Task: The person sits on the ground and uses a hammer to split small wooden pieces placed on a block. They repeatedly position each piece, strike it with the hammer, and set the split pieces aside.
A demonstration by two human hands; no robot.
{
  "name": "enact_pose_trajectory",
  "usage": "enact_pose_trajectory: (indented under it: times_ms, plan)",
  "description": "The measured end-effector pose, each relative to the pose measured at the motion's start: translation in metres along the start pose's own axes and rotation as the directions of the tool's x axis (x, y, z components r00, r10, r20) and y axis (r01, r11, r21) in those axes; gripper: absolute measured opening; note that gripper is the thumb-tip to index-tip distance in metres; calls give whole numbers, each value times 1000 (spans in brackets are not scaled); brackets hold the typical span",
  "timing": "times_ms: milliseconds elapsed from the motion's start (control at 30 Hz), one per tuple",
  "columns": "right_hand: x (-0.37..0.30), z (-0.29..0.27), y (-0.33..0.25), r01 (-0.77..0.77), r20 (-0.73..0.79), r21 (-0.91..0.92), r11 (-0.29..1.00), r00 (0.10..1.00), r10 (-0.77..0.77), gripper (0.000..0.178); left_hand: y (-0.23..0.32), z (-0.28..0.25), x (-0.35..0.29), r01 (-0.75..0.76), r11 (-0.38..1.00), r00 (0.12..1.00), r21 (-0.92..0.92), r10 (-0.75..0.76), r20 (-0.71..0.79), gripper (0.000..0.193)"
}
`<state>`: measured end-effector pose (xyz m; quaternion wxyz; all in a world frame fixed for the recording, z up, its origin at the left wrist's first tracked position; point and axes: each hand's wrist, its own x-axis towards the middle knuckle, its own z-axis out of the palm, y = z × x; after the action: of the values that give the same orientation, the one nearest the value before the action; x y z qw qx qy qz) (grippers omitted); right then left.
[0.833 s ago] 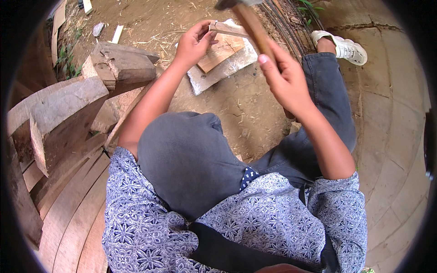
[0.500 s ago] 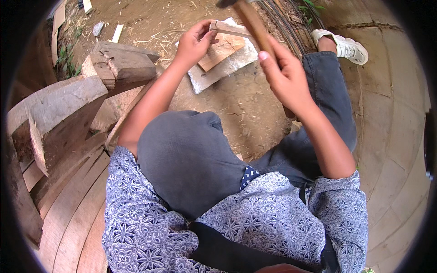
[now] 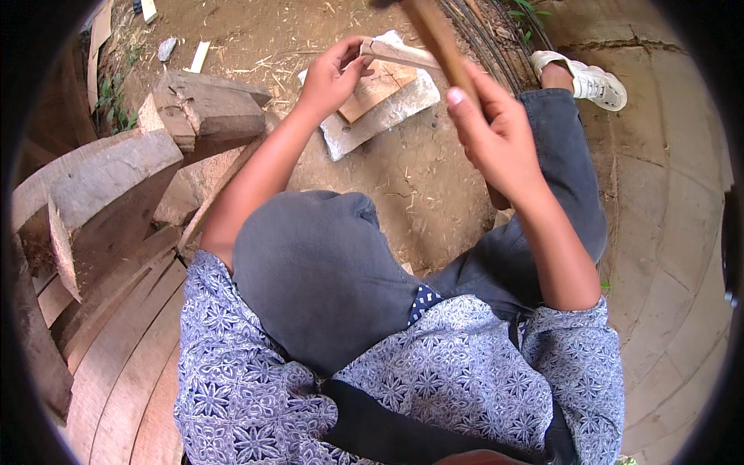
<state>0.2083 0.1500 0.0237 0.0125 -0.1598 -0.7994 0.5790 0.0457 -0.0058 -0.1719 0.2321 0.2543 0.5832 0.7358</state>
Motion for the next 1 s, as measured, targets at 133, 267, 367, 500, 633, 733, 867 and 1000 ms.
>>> enact_pose_trajectory:
  times_ms: [133, 267, 367, 500, 633, 733, 867, 1000]
  plan:
    - [2, 7, 12, 80, -74, -57, 995, 994, -84, 49, 2, -1, 4, 25, 999, 1000, 45, -25, 13, 35]
    - [4, -1, 32, -27, 23, -90, 996, 999, 29, 46, 1, 3, 3, -53, 998, 997, -35, 51, -63, 31]
    - [2, 4, 20, -3, -42, 12, 1000, 999, 4, 46, 1, 1, 4, -18, 999, 999, -41, 16, -50, 31]
    - [9, -2, 30, -56, 55, -121, 991, 997, 63, 45, 3, 4, 7, -27, 999, 998, -20, 26, -57, 30]
    - [3, 1, 14, -12, -32, -47, 999, 999, 11, 43, -1, 1, 2, -9, 1000, 997, -10, 8, -76, 31]
    - [11, -3, 38, 39, 60, -187, 982, 998, -28, 42, -1, 7, 5, -27, 999, 998, -18, 26, -48, 31]
    - [18, 2, 26, -106, -13, -94, 990, 994, 105, 41, 2, 0, 5, 6, 998, 1000, 66, -7, 12, 38]
    - [47, 10, 48, 41, -136, -247, 968, 988, -77, 46, 2, 0, 5, 21, 998, 999, 54, -22, 30, 39]
